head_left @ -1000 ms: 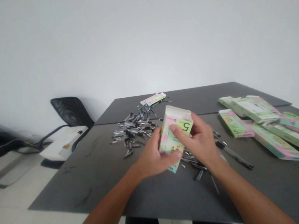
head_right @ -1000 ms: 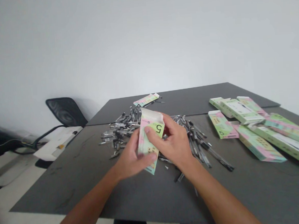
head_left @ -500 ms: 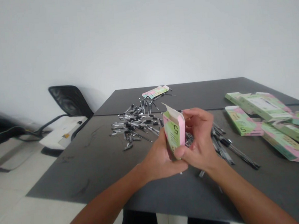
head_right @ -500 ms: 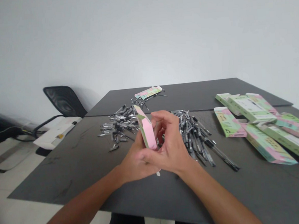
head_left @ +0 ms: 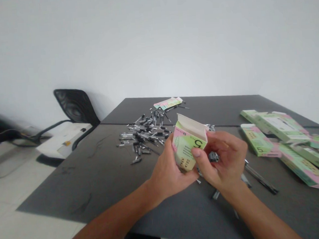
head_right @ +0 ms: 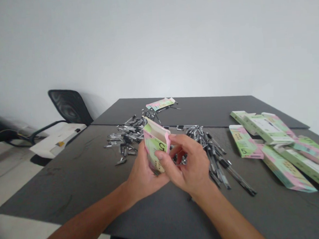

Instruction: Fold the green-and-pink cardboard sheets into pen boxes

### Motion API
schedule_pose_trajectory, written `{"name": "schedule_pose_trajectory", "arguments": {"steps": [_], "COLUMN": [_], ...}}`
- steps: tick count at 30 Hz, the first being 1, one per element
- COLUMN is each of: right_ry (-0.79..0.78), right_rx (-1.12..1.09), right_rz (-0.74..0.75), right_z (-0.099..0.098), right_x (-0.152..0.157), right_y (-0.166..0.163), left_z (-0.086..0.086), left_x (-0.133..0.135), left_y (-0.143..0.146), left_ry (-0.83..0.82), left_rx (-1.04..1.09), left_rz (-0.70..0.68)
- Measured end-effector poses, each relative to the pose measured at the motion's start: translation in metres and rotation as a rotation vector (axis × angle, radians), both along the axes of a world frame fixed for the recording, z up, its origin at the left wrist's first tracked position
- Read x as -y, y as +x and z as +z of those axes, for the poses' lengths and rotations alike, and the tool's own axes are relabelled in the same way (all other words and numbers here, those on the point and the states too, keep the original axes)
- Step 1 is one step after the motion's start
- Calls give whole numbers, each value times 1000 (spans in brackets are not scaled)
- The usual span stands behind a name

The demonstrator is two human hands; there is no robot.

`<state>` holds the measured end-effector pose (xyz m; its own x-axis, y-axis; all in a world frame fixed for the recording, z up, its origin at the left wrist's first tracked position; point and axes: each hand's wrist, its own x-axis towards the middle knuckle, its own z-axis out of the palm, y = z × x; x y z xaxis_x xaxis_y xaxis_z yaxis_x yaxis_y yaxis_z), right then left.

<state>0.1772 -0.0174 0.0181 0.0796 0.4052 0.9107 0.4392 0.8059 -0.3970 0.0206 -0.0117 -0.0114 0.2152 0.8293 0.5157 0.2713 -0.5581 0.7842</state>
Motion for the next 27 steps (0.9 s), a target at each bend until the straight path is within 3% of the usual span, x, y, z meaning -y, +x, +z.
{"name": "schedule_pose_trajectory", "arguments": {"steps": [7, 11, 14, 20, 27], "right_ry": [-47, -63, -121, -288, -304], "right_rx": [61, 22, 35, 148, 325], "right_rz": [-82, -27, 97, 229, 225], "right_z": [-3, -2, -1, 4, 11], "right_x": [4, 5, 6, 9, 11], "right_y": [8, 14, 16, 14, 6], "left_z": [-11, -3, 15, 55, 76], "left_x": [-4, -14, -21, -26, -18], "left_y": [-5, -16, -29, -57, -78], "left_ry": [96, 421, 612, 555, 323], "left_rx": [55, 193, 232, 5, -262], "left_rz": [-73, -246, -184, -216, -353]}}
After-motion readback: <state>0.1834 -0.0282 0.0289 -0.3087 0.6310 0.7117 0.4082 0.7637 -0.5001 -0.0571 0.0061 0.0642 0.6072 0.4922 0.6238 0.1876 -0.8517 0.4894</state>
